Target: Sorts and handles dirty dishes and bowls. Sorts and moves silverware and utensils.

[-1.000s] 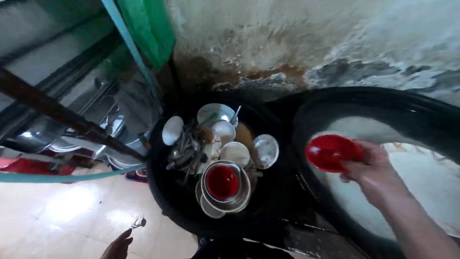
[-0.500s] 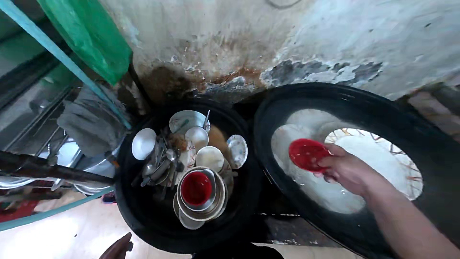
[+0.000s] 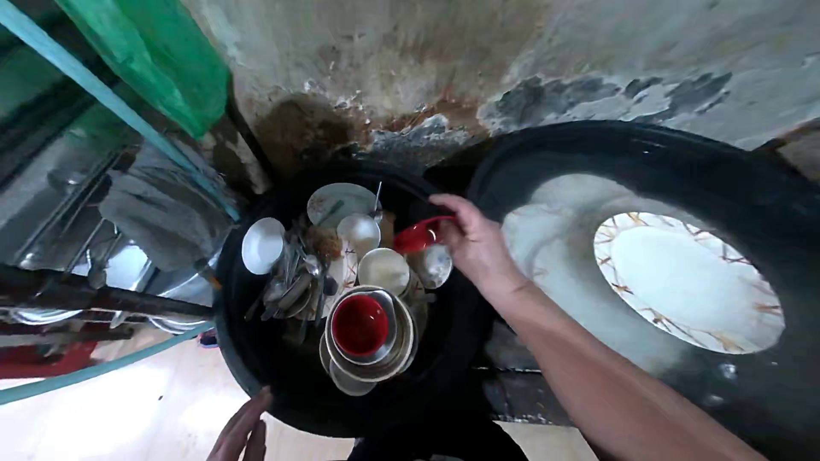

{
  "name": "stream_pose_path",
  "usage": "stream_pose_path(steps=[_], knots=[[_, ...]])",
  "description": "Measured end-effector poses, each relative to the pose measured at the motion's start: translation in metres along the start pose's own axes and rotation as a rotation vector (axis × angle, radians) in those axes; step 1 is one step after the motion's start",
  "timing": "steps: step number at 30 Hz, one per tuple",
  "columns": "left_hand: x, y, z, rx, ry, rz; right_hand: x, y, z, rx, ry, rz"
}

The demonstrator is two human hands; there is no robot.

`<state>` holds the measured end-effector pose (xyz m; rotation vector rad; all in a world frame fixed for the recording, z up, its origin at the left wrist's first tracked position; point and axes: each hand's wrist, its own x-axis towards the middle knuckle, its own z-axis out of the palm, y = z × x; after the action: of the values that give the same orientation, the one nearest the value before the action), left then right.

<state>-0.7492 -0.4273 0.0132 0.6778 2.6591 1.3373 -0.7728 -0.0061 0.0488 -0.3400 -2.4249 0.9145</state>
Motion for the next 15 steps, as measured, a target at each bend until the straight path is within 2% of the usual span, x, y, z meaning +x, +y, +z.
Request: stream_pose_path(steps=[2, 3, 6, 8, 10, 12, 15], knots=[[0.018, 0.012, 0.015, -0.078, 0.005, -0.003, 0.003, -0.033, 0.01, -0.024, -0.396, 0.281], [0.029, 0.021, 0.024, -0.1, -0.013, -0.046, 0.003, -0.042, 0.019, -0.047, -0.559, 0.365], [0.067, 0.042, 0.051, -0.176, -0.142, -0.265, -0.006, -0.058, 0.046, -0.116, -0.886, 0.39], [0.088, 0.046, 0.064, -0.246, -0.265, -0.383, -0.014, -0.049, 0.051, -0.13, -0.913, 0.303], [0.103, 0.046, 0.074, -0.291, -0.36, -0.477, -0.023, -0.034, 0.046, -0.142, -0.892, 0.366], [0.11, 0.044, 0.082, -0.307, -0.406, -0.542, -0.032, -0.023, 0.04, -0.072, -0.932, 0.597], [0.112, 0.038, 0.093, -0.344, -0.379, -0.583, -0.05, -0.021, 0.04, 0.17, -1.028, 0.916]])
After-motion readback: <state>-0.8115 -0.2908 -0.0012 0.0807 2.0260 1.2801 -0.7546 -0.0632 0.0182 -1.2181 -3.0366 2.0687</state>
